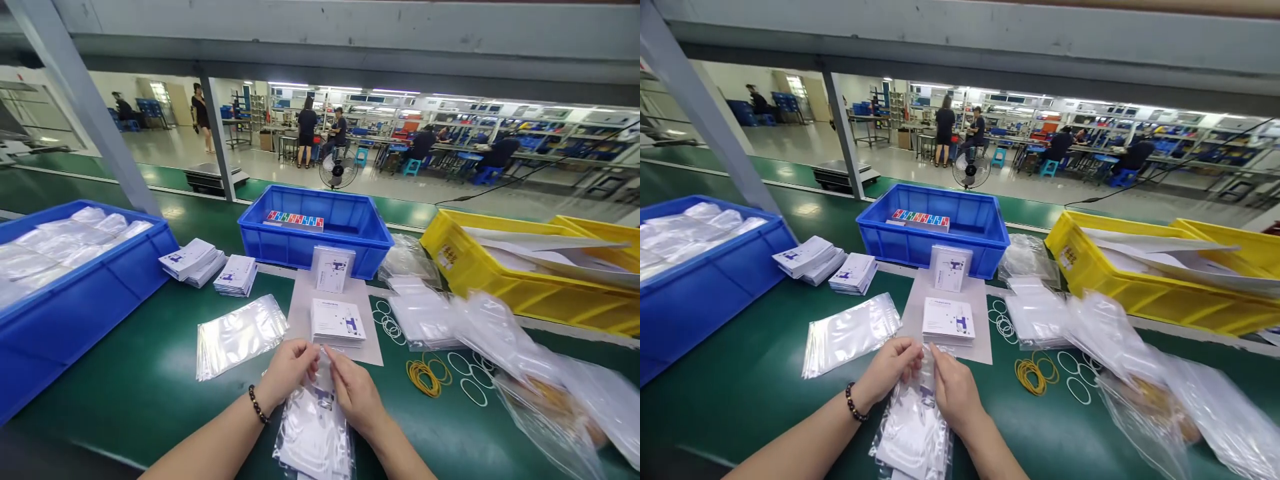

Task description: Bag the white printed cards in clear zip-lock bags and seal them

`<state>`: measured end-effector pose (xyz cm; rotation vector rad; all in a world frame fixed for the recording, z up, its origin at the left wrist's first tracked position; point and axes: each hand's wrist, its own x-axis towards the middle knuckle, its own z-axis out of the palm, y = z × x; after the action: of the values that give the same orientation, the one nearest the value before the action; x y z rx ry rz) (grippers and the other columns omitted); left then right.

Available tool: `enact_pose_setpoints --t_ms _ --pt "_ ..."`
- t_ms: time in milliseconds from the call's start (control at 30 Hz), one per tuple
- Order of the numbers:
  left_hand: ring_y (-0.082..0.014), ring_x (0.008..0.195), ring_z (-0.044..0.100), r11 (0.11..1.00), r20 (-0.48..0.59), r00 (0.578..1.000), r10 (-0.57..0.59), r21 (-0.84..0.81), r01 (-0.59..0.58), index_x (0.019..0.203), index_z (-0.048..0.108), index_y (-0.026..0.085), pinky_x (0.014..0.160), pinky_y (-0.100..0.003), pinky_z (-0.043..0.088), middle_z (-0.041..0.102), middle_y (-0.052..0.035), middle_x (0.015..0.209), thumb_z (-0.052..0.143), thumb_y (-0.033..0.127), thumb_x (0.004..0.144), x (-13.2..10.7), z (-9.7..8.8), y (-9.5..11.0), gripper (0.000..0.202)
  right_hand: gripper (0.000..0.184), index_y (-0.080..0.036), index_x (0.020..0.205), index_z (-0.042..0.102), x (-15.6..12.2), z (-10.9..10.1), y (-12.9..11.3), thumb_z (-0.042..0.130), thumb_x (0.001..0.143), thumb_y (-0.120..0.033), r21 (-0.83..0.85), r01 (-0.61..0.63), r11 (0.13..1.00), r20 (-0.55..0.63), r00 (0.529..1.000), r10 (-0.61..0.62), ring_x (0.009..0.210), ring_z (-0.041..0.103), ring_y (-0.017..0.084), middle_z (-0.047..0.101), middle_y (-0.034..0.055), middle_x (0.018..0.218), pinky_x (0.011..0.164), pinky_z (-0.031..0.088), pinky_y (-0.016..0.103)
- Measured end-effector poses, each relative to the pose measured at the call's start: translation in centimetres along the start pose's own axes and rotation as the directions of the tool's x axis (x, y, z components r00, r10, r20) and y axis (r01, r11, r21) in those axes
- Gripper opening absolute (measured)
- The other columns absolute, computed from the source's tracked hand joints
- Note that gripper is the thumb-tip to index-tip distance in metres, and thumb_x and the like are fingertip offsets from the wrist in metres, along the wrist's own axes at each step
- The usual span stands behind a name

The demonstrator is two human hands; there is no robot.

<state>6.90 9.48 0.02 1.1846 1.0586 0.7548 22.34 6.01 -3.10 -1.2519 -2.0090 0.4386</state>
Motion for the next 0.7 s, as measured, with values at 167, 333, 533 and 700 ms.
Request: enact_pose_setpoints --t_ms 167,333,533,700 --pt "-0.008 0.041 0.045 0.995 -0.03 0.997 -0.066 -0.083 0.063 0.053 0.05 0.016 0.037 -0.019 0.028 0.051 0.0018 0.05 0.055 0.044 0.063 0.1 -0.2 0.4 0.03 0.045 -0.019 0.124 0.048 0.0 0.2 -0.6 0.032 0.083 -0.01 -0.097 0.122 0.988 -0.022 0.992 -0.125 0.067 0.062 0.019 0.067 0.0082 0.08 0.058 0.052 0.031" --pt "-0.007 0.041 0.04 0.998 -0.042 0.999 -0.024 -0.067 0.021 0.05 0.052 0.015 0.041 -0.02 0.03 0.048 0.0033 0.046 0.058 0.035 0.061 -0.1 0.3 0.2 0.023 0.027 -0.02 0.108 0.057 0.7 -0.4 -1.9 0.049 0.082 -0.023 0.092 -0.014 0.996 -0.048 0.999 0.018 0.076 0.061 0.019 0.066 0.0073 0.089 0.065 0.05 0.028" --pt "-0.0091 0.048 0.039 0.994 0.001 0.996 0.092 0.052 -0.092 0.05 0.048 0.017 0.05 -0.023 0.033 0.045 0.0038 0.048 0.053 0.034 0.068 -0.2 0.9 -1.0 0.025 0.026 -0.02 0.066 0.055 0.9 -0.6 -2.1 0.04 0.087 -0.024 0.128 -0.124 0.984 -0.041 0.991 0.131 0.057 0.053 0.014 0.055 0.0017 0.061 0.053 0.042 0.024" --pt "-0.0103 0.05 0.035 0.922 0.006 0.981 0.194 0.34 -0.184 0.046 0.034 0.019 0.05 -0.024 0.028 0.037 0.0041 0.047 0.045 0.028 0.072 -0.6 1.4 -1.3 0.029 0.031 -0.021 0.054 0.038 0.6 0.3 -1.2 0.039 0.085 -0.021 -0.14 -0.098 0.985 -0.155 0.985 0.076 0.049 0.045 0.013 0.045 -0.0006 0.053 0.048 0.034 0.025"
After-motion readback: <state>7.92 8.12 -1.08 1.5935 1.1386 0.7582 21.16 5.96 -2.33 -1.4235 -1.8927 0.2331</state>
